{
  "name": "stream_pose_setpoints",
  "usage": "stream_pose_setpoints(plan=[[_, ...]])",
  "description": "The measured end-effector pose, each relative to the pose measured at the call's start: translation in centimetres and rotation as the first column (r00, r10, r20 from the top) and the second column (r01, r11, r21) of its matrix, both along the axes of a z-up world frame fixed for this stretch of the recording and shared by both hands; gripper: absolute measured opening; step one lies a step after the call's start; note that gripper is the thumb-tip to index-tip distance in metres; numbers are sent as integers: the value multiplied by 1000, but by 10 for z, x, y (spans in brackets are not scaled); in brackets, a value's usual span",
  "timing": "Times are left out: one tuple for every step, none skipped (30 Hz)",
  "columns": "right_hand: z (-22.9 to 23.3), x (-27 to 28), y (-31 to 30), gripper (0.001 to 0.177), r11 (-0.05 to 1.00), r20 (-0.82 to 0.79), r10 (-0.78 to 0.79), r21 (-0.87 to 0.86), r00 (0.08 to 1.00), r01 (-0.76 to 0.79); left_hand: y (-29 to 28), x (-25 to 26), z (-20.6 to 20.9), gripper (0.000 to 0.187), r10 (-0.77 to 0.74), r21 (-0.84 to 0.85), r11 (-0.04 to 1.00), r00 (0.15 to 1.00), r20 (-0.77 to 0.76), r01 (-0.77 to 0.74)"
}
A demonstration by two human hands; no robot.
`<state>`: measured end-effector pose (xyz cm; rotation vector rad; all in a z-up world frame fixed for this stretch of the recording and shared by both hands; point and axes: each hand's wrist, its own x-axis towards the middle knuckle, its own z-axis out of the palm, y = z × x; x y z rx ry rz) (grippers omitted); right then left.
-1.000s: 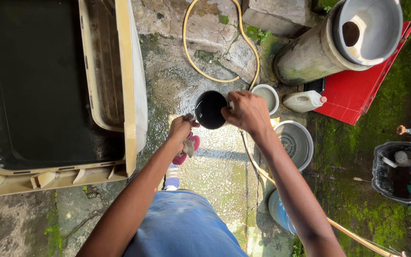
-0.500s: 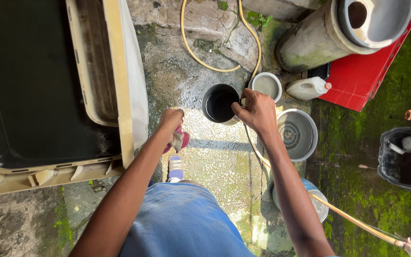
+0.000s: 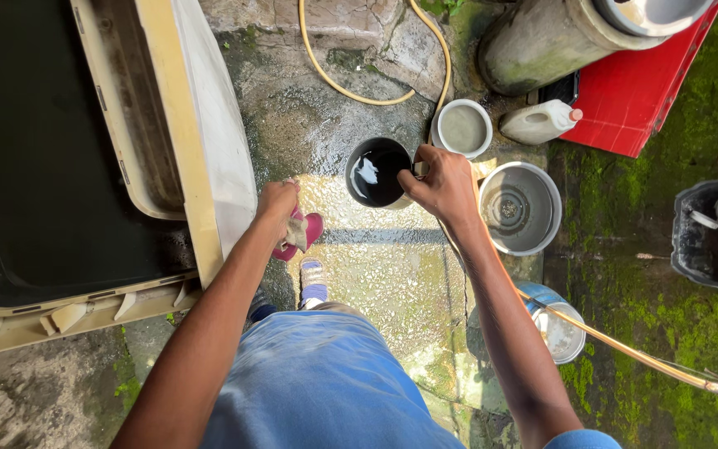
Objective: The person wipes the internal components of a disassembled washing machine with a cloth and uses a tool to loosen or tighten screws on the frame.
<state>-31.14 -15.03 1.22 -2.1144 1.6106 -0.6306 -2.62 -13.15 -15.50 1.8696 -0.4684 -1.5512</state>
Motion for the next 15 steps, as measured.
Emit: stream_pose_setpoints(plan=[[-2, -1, 0, 30, 1000, 4, -1, 6, 1000, 1, 0, 0, -5, 24, 6, 1, 1000, 1000, -17, -6], [-3, -1, 1, 30, 1000, 8, -1, 11, 1000, 0, 0, 0, -10, 23, 13, 0, 1000, 999, -34, -13], [-4, -1, 1, 30, 1000, 13, 0, 16, 1000, 0, 0, 0, -15, 23, 49, 1, 999, 996, -69, -49], [-5, -2, 1, 29, 1000, 6, -2, 26, 1000, 2, 0, 0, -21, 23, 85, 3, 996, 991, -104, -85], [-5, -2, 1, 28, 999, -2, -4, 36, 1000, 4, 1, 0, -27, 23, 121, 6, 993, 983, -139, -122], [-5, -3, 1, 28, 999, -9, -5, 47, 1000, 6, 2, 1, -33, 21, 149, 12, 989, 974, -169, -149], [-5, -3, 2, 28, 999, -11, -9, 54, 1000, 10, 3, 2, -38, 20, 177, 19, 984, 964, -199, -177], [-5, -3, 3, 28, 998, -13, -12, 60, 1000, 13, 4, 3, -42, 21, 205, 27, 978, 952, -228, -205], [-4, -3, 3, 28, 998, -14, -15, 65, 1000, 16, 6, 3, -45, 21, 216, 23, 976, 952, -218, -216], [-4, -3, 4, 28, 999, -12, -14, 52, 1000, 15, 8, 2, -48, 23, 228, 20, 973, 951, -208, -229], [-3, -4, 5, 28, 999, -9, -12, 38, 1000, 13, 11, 2, -49, 26, 239, 16, 970, 951, -198, -241], [-3, -4, 6, 28, 1000, -7, -11, 25, 1000, 11, 13, 1, -51, 26, 268, 33, 963, 931, -247, -268], [-4, -5, 6, 28, 1000, -2, -11, 14, 1000, 11, 15, 1, -51, 26, 296, 51, 954, 908, -296, -295], [-4, -6, 7, 28, 1000, 2, -8, 2, 1000, 8, 17, 0, -50, 25, 326, 70, 944, 881, -344, -322], [-6, -6, 7, 27, 1000, 6, -6, -10, 1000, 6, 18, -2, -48, 26, 343, 69, 938, 886, -311, -339]])
